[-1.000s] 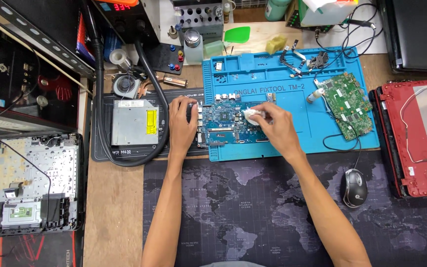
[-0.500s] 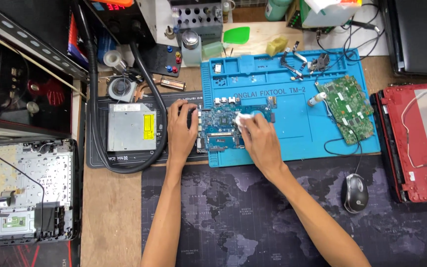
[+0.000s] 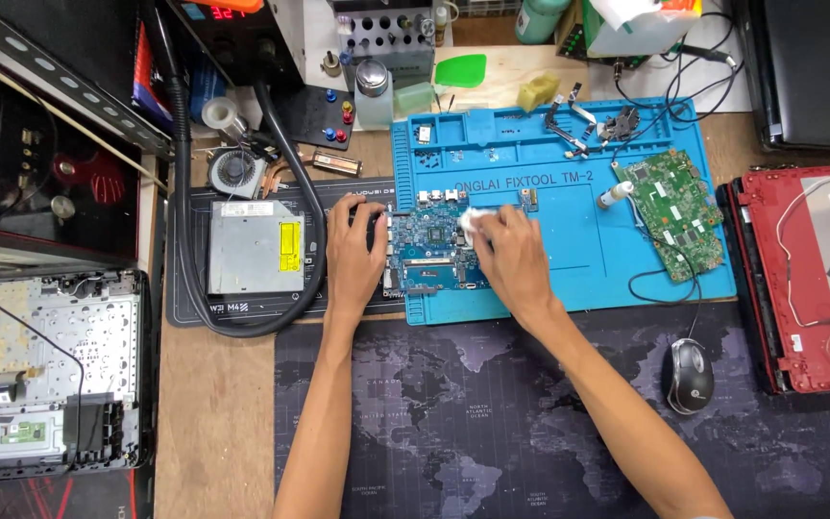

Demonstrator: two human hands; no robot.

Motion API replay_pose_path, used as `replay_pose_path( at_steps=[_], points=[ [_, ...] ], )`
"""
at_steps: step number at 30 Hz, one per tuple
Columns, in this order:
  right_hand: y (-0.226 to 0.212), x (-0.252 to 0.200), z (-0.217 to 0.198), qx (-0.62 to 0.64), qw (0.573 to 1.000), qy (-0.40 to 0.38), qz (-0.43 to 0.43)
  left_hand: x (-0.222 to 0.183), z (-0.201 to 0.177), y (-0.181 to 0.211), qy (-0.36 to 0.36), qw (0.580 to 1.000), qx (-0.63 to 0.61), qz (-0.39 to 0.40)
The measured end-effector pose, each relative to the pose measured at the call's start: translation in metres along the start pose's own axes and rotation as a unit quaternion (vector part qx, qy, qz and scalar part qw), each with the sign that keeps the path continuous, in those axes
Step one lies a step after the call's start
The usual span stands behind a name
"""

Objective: Repairing a laptop motherboard using a heat gun and cleaning it before reassembly

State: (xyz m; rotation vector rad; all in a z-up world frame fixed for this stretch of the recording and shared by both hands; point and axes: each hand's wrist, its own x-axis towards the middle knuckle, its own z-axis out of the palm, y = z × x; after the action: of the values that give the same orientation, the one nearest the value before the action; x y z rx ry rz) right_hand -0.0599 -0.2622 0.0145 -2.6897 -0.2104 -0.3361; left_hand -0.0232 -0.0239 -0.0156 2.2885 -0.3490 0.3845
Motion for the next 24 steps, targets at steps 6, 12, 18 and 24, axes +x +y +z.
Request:
replay_pose_path(
  at_steps=[6,12,18,24],
  points=[
    [-0.006,-0.015,-0.007,-0.004,1.0,0.007,-0.015,0.0,0.0,0.003,-0.007,1.0,0.0,-0.019],
    [0.008,0.016,0.007,0.004,0.999,0.032,-0.012,0.001,0.0,0.002,-0.011,1.0,-0.01,-0.014],
    [-0.004,-0.005,-0.01,0.039,0.999,-0.001,-0.014,0.002,0.002,0.0,-0.012,1.0,-0.002,-0.019],
    [-0.004,0.002,-0.012,0.055,0.998,-0.027,0.031,0.0,0.004,-0.004,-0.004,1.0,-0.005,-0.015]
  ],
)
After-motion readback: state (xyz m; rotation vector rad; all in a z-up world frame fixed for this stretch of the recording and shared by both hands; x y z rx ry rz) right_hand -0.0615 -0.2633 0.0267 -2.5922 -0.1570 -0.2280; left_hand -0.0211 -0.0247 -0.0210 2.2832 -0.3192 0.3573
